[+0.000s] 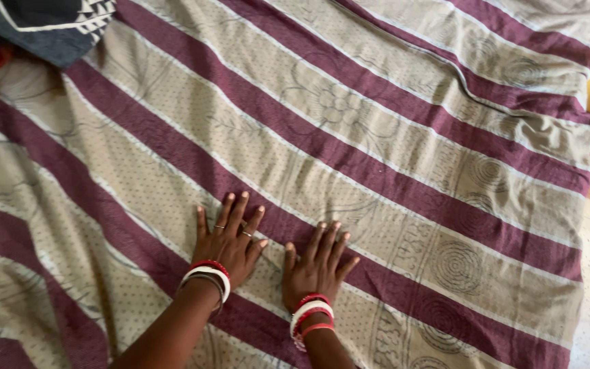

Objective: The person smooths a striped bed sheet on a metal-frame bed by hand, pressing and tucking the edges along the sides and corners. A pile of folded clothes remains on the bed throughout.

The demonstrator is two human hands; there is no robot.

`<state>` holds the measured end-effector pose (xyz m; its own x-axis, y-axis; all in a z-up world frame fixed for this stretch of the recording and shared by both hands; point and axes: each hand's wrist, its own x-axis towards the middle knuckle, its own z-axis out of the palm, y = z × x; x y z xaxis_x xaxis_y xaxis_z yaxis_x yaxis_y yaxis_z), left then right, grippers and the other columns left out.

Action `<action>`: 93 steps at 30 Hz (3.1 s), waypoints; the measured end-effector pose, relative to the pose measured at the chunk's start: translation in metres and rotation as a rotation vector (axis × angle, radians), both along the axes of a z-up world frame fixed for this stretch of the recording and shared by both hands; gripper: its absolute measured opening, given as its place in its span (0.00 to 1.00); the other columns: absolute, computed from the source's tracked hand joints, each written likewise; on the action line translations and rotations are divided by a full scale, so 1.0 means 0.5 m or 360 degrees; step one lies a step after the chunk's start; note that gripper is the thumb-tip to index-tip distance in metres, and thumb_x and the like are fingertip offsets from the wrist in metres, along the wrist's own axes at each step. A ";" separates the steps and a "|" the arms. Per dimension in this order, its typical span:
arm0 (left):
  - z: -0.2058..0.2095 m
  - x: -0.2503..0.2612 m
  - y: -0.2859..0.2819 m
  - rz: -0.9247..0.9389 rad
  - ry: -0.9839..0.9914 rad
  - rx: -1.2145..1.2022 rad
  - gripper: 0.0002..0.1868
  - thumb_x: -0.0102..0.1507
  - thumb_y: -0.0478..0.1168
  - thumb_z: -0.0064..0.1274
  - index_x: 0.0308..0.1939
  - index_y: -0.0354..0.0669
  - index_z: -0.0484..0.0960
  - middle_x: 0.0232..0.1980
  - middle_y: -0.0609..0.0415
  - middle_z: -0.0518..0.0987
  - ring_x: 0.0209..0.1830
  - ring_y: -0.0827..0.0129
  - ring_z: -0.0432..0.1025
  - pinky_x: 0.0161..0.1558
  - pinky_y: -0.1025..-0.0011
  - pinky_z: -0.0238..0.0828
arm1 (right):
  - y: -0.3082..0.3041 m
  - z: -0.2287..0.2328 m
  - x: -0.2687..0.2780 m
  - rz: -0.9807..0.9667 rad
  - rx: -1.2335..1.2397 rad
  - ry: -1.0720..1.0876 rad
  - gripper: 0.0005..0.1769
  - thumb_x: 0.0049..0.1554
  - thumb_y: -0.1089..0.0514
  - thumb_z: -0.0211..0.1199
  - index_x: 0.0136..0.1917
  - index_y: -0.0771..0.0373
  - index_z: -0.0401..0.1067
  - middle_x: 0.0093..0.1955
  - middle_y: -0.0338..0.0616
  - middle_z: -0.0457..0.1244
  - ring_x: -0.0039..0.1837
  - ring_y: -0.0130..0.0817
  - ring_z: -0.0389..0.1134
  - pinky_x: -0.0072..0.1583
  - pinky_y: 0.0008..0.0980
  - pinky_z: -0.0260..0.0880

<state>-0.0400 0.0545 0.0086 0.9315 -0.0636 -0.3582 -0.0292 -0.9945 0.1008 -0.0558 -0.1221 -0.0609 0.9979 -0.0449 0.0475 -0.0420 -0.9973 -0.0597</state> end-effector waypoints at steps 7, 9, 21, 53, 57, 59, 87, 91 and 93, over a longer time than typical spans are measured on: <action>0.001 0.002 0.036 -0.0189 0.0015 0.0051 0.36 0.69 0.57 0.27 0.81 0.63 0.46 0.86 0.57 0.37 0.82 0.60 0.30 0.72 0.33 0.23 | 0.069 -0.006 -0.016 0.0660 -0.0197 -0.0269 0.38 0.67 0.33 0.31 0.82 0.52 0.39 0.85 0.44 0.32 0.85 0.44 0.26 0.77 0.62 0.18; 0.007 0.002 0.068 -0.0240 0.0055 0.0105 0.33 0.71 0.57 0.25 0.80 0.60 0.47 0.84 0.58 0.37 0.83 0.61 0.30 0.74 0.32 0.23 | 0.049 0.001 -0.001 0.0775 -0.0176 -0.0322 0.37 0.66 0.33 0.31 0.82 0.50 0.40 0.85 0.45 0.33 0.84 0.44 0.28 0.77 0.61 0.21; 0.013 -0.041 0.248 0.0253 0.0048 0.0091 0.37 0.68 0.64 0.25 0.80 0.66 0.44 0.85 0.57 0.34 0.82 0.55 0.29 0.73 0.33 0.22 | 0.157 0.035 0.019 -0.0065 -0.0011 0.0229 0.42 0.64 0.30 0.31 0.82 0.54 0.38 0.86 0.45 0.29 0.84 0.48 0.24 0.76 0.63 0.19; -0.112 -0.035 0.177 0.0554 -0.0412 0.0131 0.45 0.64 0.72 0.23 0.79 0.53 0.47 0.83 0.49 0.41 0.82 0.49 0.32 0.71 0.33 0.26 | -0.018 0.024 0.020 0.0246 -0.0106 0.0138 0.39 0.64 0.32 0.33 0.83 0.45 0.39 0.86 0.37 0.34 0.84 0.43 0.31 0.78 0.58 0.23; -0.108 -0.032 0.178 0.0548 -0.0308 0.0178 0.45 0.65 0.72 0.23 0.79 0.53 0.47 0.83 0.48 0.41 0.82 0.49 0.31 0.72 0.33 0.25 | -0.007 0.022 0.021 0.0243 -0.0133 0.0161 0.39 0.64 0.33 0.35 0.83 0.45 0.39 0.86 0.38 0.35 0.85 0.44 0.31 0.78 0.59 0.23; -0.102 -0.031 0.181 0.0547 -0.0265 0.0180 0.45 0.65 0.72 0.23 0.79 0.53 0.46 0.83 0.48 0.40 0.82 0.49 0.31 0.72 0.33 0.24 | -0.006 0.024 0.022 0.0245 -0.0125 0.0136 0.39 0.64 0.33 0.35 0.83 0.46 0.40 0.86 0.38 0.35 0.85 0.44 0.32 0.78 0.59 0.24; -0.100 -0.015 0.188 0.0590 -0.0272 -0.0069 0.45 0.64 0.71 0.28 0.79 0.52 0.49 0.83 0.46 0.39 0.82 0.47 0.30 0.71 0.32 0.20 | 0.159 -0.029 0.034 -0.0382 0.0008 0.0019 0.45 0.65 0.29 0.30 0.83 0.61 0.36 0.86 0.48 0.29 0.84 0.51 0.23 0.74 0.64 0.16; -0.097 -0.025 0.193 0.0587 -0.0191 -0.0071 0.45 0.66 0.71 0.28 0.79 0.50 0.49 0.84 0.46 0.39 0.83 0.47 0.30 0.72 0.32 0.20 | 0.280 -0.029 0.005 -0.0193 0.0015 0.0121 0.44 0.65 0.30 0.30 0.83 0.60 0.36 0.86 0.47 0.29 0.84 0.52 0.23 0.76 0.62 0.17; -0.099 -0.019 0.191 0.0589 -0.0300 -0.0098 0.46 0.64 0.70 0.27 0.80 0.51 0.48 0.85 0.47 0.38 0.82 0.48 0.30 0.71 0.32 0.20 | 0.312 -0.021 -0.017 0.0012 0.0070 0.0111 0.42 0.65 0.32 0.30 0.83 0.57 0.37 0.87 0.45 0.30 0.85 0.50 0.23 0.77 0.60 0.18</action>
